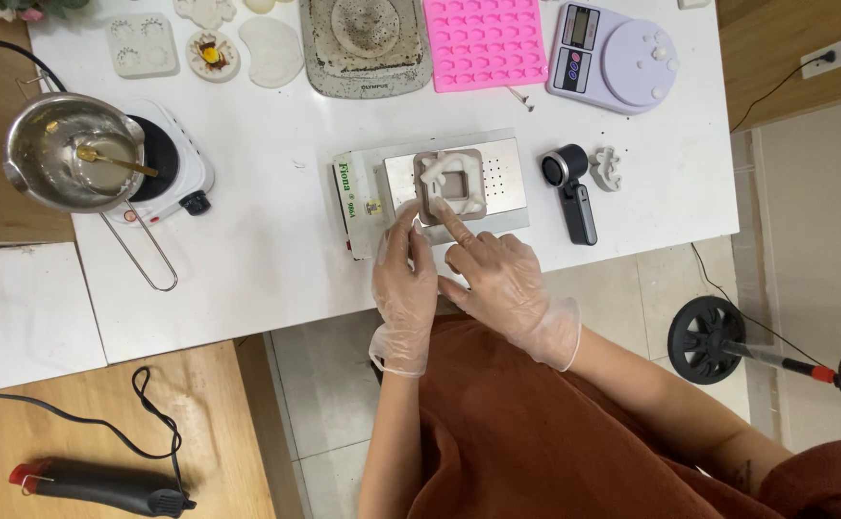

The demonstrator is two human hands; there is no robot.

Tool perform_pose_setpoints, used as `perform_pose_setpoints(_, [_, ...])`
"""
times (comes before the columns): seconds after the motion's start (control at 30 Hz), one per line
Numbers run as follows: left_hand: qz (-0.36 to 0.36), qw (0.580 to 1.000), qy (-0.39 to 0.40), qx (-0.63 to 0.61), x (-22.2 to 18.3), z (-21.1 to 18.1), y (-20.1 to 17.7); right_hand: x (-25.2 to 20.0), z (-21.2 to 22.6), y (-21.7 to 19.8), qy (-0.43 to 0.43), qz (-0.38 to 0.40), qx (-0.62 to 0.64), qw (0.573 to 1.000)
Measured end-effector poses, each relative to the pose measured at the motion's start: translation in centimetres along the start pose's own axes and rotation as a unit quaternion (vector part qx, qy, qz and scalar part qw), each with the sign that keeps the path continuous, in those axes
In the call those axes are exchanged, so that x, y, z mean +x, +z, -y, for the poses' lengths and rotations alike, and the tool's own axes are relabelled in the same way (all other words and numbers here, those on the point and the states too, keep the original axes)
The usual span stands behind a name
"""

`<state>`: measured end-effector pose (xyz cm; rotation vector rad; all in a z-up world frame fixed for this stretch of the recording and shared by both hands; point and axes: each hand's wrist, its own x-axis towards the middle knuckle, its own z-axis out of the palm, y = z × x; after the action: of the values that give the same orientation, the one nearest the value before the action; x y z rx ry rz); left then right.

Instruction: Preparing and filling molds with melted wax to create decorative items.

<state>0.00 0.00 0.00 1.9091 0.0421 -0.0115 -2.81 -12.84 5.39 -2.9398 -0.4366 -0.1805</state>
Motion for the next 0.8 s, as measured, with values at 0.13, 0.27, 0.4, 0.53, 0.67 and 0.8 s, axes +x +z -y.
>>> perform_pose_setpoints(0.13, [0.020,1.000,-0.019,0.011,0.1,-0.1,-0.1,0.1,0.0,0.4,0.006,0.010,-0.008,1.000])
perform_pose_setpoints(0.27, [0.025,1.000,-0.012,0.008,0.1,0.3,0.0,0.1,-0.2,0.6,0.006,0.032,-0.018,0.999])
perform_pose_setpoints(0.4, [0.031,0.999,-0.031,-0.004,0.1,-0.2,-0.1,-0.1,-0.3,0.8,-0.001,0.032,-0.027,0.999])
perform_pose_setpoints(0.53, [0.027,0.999,-0.022,0.005,0.1,-0.2,-0.2,-0.1,-0.2,1.0,-0.009,0.029,-0.040,0.999])
perform_pose_setpoints(0.67, [0.030,0.999,-0.024,0.001,0.0,0.0,-0.2,-0.2,-0.4,1.1,-0.016,0.038,-0.041,0.998])
perform_pose_setpoints(0.8, [0.015,1.000,-0.001,0.010,-0.1,0.1,-0.2,-0.3,-0.3,1.4,-0.010,0.031,-0.022,0.999])
